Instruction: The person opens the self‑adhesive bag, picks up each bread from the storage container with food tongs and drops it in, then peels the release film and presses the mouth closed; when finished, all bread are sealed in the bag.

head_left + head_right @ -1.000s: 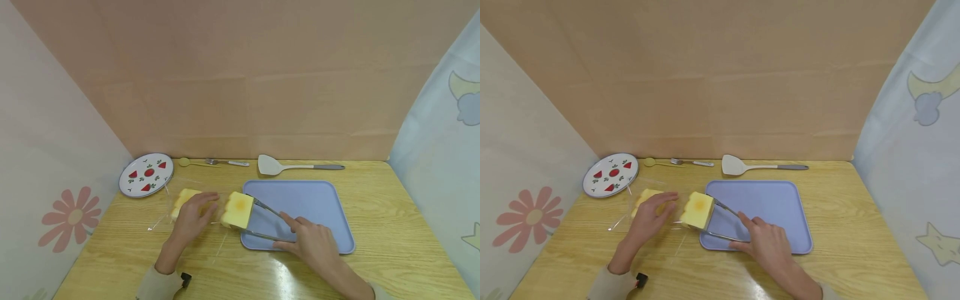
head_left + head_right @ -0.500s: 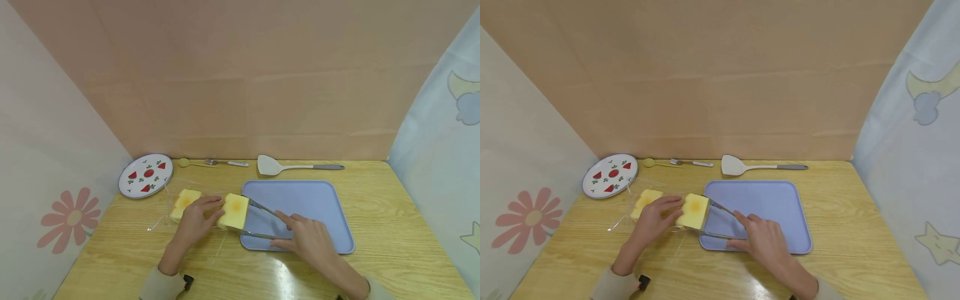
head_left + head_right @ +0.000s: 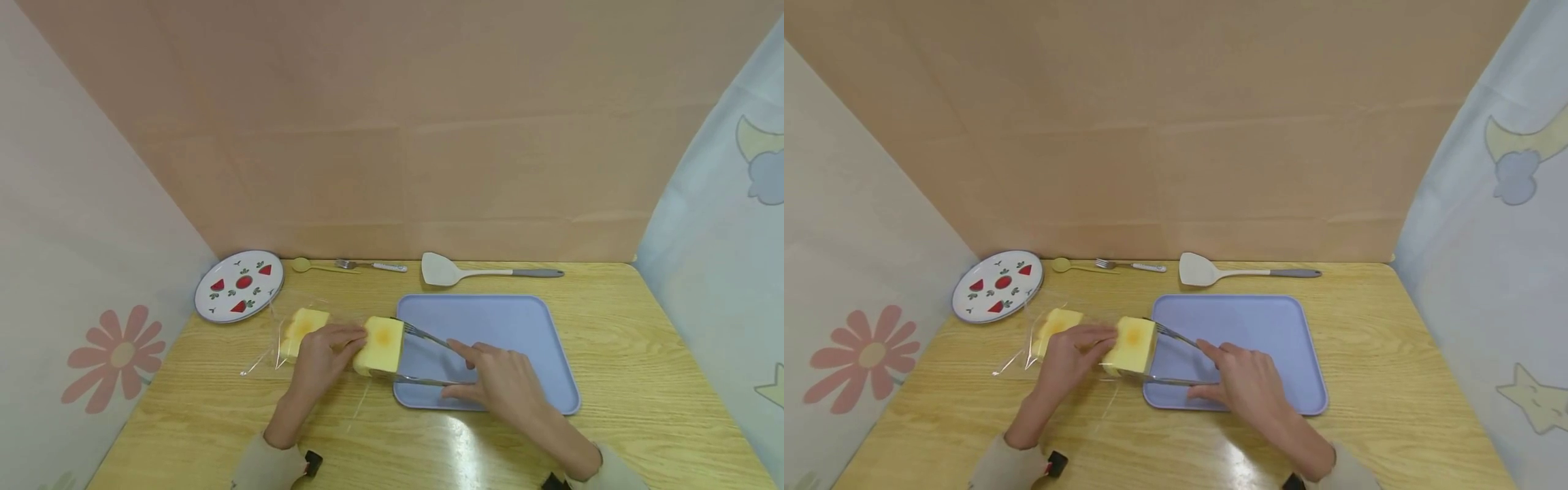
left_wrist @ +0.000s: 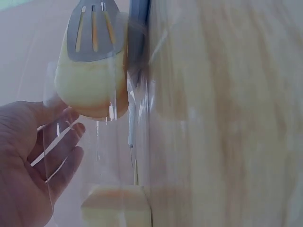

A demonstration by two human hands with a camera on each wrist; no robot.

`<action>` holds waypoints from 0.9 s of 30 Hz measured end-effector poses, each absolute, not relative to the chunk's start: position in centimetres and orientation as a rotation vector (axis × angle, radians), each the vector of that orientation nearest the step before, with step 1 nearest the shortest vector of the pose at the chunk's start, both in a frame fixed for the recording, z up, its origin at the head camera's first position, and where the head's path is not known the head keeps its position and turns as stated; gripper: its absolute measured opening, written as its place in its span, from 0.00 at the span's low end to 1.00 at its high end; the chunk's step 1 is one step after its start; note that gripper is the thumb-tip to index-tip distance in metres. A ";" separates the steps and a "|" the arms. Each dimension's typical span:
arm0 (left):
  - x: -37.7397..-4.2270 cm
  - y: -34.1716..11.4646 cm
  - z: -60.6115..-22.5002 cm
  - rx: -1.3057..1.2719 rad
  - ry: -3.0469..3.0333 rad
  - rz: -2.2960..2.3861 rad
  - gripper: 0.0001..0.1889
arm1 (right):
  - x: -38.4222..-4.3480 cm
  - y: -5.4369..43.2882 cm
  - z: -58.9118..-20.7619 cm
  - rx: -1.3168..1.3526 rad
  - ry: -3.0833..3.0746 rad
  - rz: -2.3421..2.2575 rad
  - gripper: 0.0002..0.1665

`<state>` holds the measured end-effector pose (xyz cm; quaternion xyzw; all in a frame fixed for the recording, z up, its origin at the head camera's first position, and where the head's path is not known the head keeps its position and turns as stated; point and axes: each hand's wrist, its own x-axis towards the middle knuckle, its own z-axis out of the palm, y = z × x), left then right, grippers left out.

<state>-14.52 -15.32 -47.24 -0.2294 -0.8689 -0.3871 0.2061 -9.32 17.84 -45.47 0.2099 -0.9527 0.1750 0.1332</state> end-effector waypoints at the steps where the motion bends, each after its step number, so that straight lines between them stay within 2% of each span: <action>1: -14.5 -15.3 -47.2 -0.629 -2.423 -1.086 0.09 | -9.4 17.9 -45.5 0.610 -2.769 0.516 0.48; 13: -14.7 -14.9 -46.8 -0.577 -2.357 -1.129 0.08 | -10.0 17.4 -45.4 0.635 -2.761 0.571 0.47; 27: -14.6 -14.6 -46.7 -0.611 -2.311 -1.107 0.09 | -11.7 14.3 -46.2 0.718 -2.808 0.523 0.48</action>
